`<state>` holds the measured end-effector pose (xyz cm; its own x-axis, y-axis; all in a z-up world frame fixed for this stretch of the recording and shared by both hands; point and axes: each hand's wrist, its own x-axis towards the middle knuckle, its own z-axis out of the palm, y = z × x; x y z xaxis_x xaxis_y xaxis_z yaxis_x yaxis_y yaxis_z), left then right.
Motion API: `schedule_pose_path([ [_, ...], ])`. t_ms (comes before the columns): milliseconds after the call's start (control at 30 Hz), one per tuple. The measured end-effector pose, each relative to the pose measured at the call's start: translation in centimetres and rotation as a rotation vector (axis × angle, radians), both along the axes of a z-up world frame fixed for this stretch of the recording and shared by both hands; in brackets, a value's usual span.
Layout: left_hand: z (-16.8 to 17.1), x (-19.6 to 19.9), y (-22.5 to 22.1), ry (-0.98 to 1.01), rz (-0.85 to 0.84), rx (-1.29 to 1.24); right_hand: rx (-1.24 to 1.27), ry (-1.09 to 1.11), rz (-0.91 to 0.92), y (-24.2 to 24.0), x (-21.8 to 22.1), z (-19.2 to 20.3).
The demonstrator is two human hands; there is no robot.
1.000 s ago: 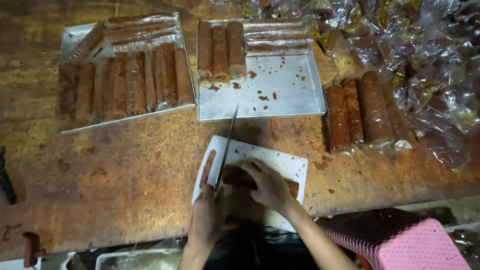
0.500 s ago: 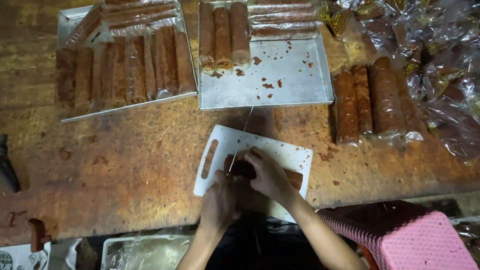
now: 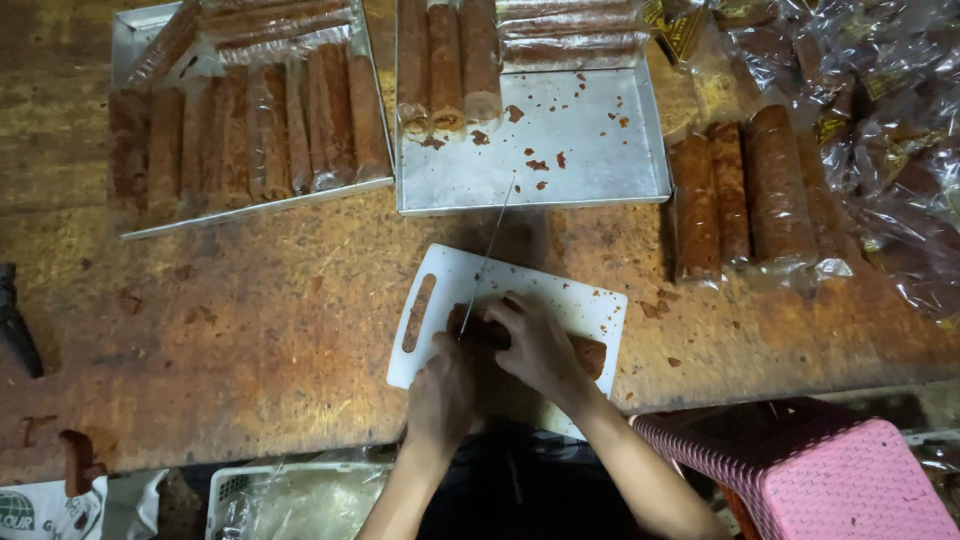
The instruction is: Cutting long food rolls into smaller segments on a cutting board using a knife
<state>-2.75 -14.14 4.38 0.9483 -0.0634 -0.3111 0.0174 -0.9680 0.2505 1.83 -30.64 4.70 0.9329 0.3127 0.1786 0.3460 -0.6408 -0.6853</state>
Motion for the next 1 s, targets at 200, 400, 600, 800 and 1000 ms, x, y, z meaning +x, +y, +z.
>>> schedule_pose_path([
  [200,1.5,-2.5,1.3,0.24,0.218,-0.138,0.035,-0.005,-0.032,0.3,0.0,0.3],
  [400,2.7,-4.2,2.5,0.307,0.303,-0.201,0.032,0.024,-0.062,0.4,-0.1,0.7],
  [600,6.8,-5.3,2.7,0.534,0.368,-0.163,0.017,0.06,-0.057,0.4,0.0,1.2],
  [800,6.0,-7.5,3.3,0.627,0.488,-0.084,-0.008,0.029,-0.045,0.3,0.0,1.4],
  [1000,-4.7,-13.5,5.5,0.362,0.393,0.16,-0.017,0.029,-0.067,0.1,0.1,-0.5],
])
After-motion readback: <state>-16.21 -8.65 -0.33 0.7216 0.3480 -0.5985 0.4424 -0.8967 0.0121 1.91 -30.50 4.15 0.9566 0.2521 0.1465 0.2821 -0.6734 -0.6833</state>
